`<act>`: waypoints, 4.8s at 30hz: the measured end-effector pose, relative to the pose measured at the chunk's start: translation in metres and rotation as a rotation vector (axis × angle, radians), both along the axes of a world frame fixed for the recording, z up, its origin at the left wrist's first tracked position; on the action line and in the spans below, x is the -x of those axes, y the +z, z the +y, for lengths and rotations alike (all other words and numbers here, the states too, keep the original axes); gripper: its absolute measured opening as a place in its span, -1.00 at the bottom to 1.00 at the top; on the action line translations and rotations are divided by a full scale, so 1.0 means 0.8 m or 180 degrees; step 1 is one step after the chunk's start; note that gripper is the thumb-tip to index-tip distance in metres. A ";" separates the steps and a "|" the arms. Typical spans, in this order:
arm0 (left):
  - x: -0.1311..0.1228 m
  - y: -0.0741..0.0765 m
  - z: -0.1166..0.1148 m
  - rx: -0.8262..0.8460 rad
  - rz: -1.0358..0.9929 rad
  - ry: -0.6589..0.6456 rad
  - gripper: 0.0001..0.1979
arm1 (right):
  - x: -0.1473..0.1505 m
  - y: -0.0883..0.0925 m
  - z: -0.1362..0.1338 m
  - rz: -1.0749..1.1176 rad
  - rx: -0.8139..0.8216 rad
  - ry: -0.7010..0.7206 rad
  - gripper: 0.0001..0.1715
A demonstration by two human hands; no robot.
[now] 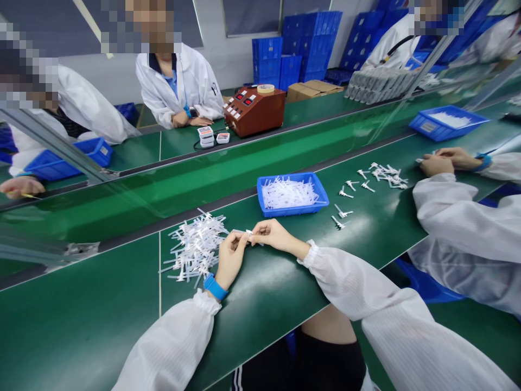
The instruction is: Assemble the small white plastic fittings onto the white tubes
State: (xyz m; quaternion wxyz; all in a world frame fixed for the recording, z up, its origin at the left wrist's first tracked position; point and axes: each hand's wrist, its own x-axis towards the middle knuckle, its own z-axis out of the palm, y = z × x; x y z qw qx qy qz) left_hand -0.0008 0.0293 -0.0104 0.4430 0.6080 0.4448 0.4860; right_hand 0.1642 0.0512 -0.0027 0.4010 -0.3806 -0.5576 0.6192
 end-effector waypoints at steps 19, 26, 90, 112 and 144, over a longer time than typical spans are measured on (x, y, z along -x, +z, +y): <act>0.000 -0.006 0.001 0.0032 -0.0302 0.0161 -0.76 | 0.005 0.000 -0.008 0.0200 -0.0082 0.0060 -0.61; 0.002 -0.009 0.001 0.0077 -0.0245 0.0392 -0.75 | 0.003 0.001 -0.007 0.0091 -0.0079 -0.0015 -0.59; 0.001 -0.001 0.000 0.0042 -0.0260 0.0358 -0.75 | 0.003 -0.002 -0.010 -0.0144 -0.0415 -0.0112 -0.68; 0.000 -0.002 0.001 0.0038 -0.0172 0.0200 -0.78 | 0.009 -0.006 -0.014 -0.0087 -0.0618 -0.0279 -0.68; 0.000 -0.002 0.000 0.0133 -0.0469 0.0285 -0.72 | 0.008 0.000 -0.012 -0.0740 -0.0939 -0.0189 -0.58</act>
